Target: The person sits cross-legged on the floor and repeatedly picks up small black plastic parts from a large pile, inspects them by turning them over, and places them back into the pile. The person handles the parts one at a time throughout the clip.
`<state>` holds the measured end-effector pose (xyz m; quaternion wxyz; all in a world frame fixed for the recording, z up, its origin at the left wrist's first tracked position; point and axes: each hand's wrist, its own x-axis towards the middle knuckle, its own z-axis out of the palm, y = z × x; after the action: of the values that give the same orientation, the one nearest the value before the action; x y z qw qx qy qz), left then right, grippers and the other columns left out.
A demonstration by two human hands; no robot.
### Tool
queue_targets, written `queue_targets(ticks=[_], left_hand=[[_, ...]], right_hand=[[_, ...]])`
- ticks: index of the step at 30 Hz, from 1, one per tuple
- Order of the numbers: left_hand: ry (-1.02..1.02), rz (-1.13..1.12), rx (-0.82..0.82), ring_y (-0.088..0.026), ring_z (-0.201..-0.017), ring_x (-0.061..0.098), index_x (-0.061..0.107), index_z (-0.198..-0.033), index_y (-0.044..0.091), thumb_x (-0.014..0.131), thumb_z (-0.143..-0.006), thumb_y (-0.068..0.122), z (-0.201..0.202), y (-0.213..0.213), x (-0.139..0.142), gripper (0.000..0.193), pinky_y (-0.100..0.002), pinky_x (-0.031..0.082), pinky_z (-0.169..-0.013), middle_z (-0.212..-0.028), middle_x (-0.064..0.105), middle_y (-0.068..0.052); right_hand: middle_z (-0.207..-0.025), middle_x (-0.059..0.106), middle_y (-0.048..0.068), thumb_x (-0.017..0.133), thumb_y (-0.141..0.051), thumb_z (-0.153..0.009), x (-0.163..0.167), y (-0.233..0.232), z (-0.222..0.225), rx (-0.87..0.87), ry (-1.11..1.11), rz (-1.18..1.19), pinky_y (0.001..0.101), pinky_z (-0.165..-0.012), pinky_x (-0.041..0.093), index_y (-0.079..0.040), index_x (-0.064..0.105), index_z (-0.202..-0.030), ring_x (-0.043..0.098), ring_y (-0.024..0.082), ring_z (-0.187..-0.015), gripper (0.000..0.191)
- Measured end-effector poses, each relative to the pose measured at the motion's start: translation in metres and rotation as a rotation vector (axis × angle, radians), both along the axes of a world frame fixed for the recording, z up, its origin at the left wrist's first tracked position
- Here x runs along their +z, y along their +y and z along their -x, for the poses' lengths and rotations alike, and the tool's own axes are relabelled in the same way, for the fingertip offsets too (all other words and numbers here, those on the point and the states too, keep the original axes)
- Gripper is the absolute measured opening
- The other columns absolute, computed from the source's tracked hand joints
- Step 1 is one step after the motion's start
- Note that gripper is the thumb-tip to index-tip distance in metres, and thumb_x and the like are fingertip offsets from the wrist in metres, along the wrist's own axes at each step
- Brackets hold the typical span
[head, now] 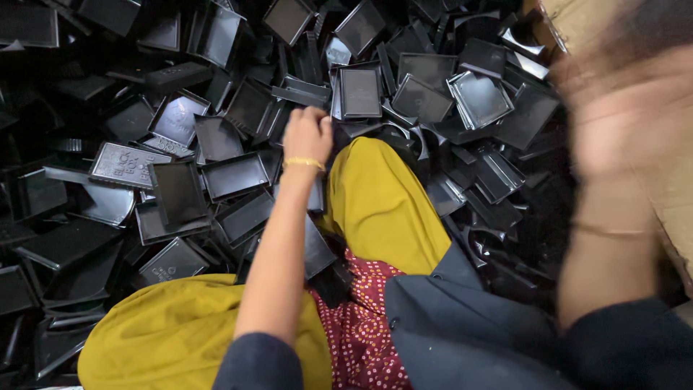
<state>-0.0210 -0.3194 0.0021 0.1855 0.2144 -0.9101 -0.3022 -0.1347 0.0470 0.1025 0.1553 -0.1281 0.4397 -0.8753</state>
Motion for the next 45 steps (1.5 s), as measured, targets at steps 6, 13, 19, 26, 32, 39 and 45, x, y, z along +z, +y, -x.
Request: queue_targets(ticks=[6, 13, 19, 26, 32, 39, 45], left_hand=[[-0.174, 0.419, 0.037, -0.038, -0.134, 0.046, 0.062, -0.111, 0.001, 0.065, -0.09, 0.012, 0.018, -0.028, -0.059, 0.024, -0.046, 0.053, -0.095, -0.144, 0.05, -0.02], [-0.379, 0.605, 0.067, -0.031, -0.141, 0.043, 0.057, -0.114, 0.013, 0.065, -0.093, 0.015, 0.0, -0.014, -0.067, 0.022, -0.072, 0.041, -0.1, -0.131, 0.054, -0.007], [-0.036, 0.077, 0.053, -0.043, -0.12, 0.048, 0.051, -0.134, 0.013, 0.071, -0.074, 0.021, -0.011, -0.009, -0.044, 0.065, -0.055, 0.046, -0.094, -0.139, 0.049, -0.021], [0.504, -1.564, -0.276, -0.025, -0.112, 0.059, 0.039, -0.162, 0.019, 0.056, -0.086, 0.022, -0.008, 0.029, 0.002, 0.078, -0.037, 0.051, -0.095, -0.135, 0.058, -0.012], [0.507, -1.563, -0.486, -0.024, -0.128, 0.059, 0.034, -0.162, 0.019, 0.057, -0.084, 0.028, -0.015, 0.066, 0.033, 0.083, -0.035, 0.048, -0.112, -0.143, 0.058, -0.012], [0.483, -1.394, -0.461, -0.021, -0.129, 0.055, 0.034, -0.16, 0.017, 0.05, -0.096, 0.03, -0.018, 0.072, 0.043, 0.068, -0.035, 0.044, -0.113, -0.152, 0.047, -0.005], [0.297, -0.393, -0.222, -0.03, -0.079, 0.07, 0.07, -0.094, 0.007, 0.038, -0.113, 0.03, -0.013, 0.045, 0.05, 0.044, -0.039, 0.054, -0.077, -0.085, 0.071, -0.015]], right_hand=[[-0.128, 0.069, 0.011, 0.057, -0.025, -0.12, 0.014, 0.014, 0.041, -0.227, 0.246, -0.395, 0.0367, -0.103, 0.049, -0.004, 0.064, -0.13, 0.064, 0.02, -0.108, 0.024], [-0.145, 0.054, 0.028, 0.077, -0.011, -0.081, -0.076, -0.11, 0.034, 0.014, 1.054, -1.512, 0.0481, -0.103, 0.047, -0.014, 0.062, -0.14, 0.058, 0.046, -0.122, 0.061], [-0.131, 0.059, 0.025, 0.087, -0.02, -0.075, -0.093, -0.113, 0.047, 0.059, 0.851, -1.669, 0.0513, -0.103, 0.045, -0.018, 0.049, -0.148, 0.056, 0.045, -0.122, 0.083], [-0.129, 0.067, 0.019, 0.086, -0.014, -0.08, -0.028, -0.12, -0.027, 0.052, 0.314, -0.875, 0.0395, -0.099, 0.056, -0.009, 0.05, -0.146, 0.068, 0.027, -0.115, 0.075], [-0.126, 0.067, 0.014, 0.083, -0.009, -0.083, -0.028, -0.146, -0.08, 0.123, 0.135, -0.601, 0.0327, -0.097, 0.057, -0.004, 0.047, -0.148, 0.068, 0.019, -0.113, 0.074], [-0.123, 0.068, 0.011, 0.081, -0.008, -0.084, -0.026, -0.141, -0.09, 0.172, 0.159, -0.672, 0.0317, -0.094, 0.057, -0.005, 0.049, -0.146, 0.068, 0.016, -0.107, 0.071], [-0.117, 0.07, 0.009, 0.072, -0.021, -0.092, -0.017, -0.126, -0.087, 0.623, -0.441, -0.336, 0.0332, -0.089, 0.057, 0.004, 0.062, -0.132, 0.069, 0.013, -0.103, 0.048]])
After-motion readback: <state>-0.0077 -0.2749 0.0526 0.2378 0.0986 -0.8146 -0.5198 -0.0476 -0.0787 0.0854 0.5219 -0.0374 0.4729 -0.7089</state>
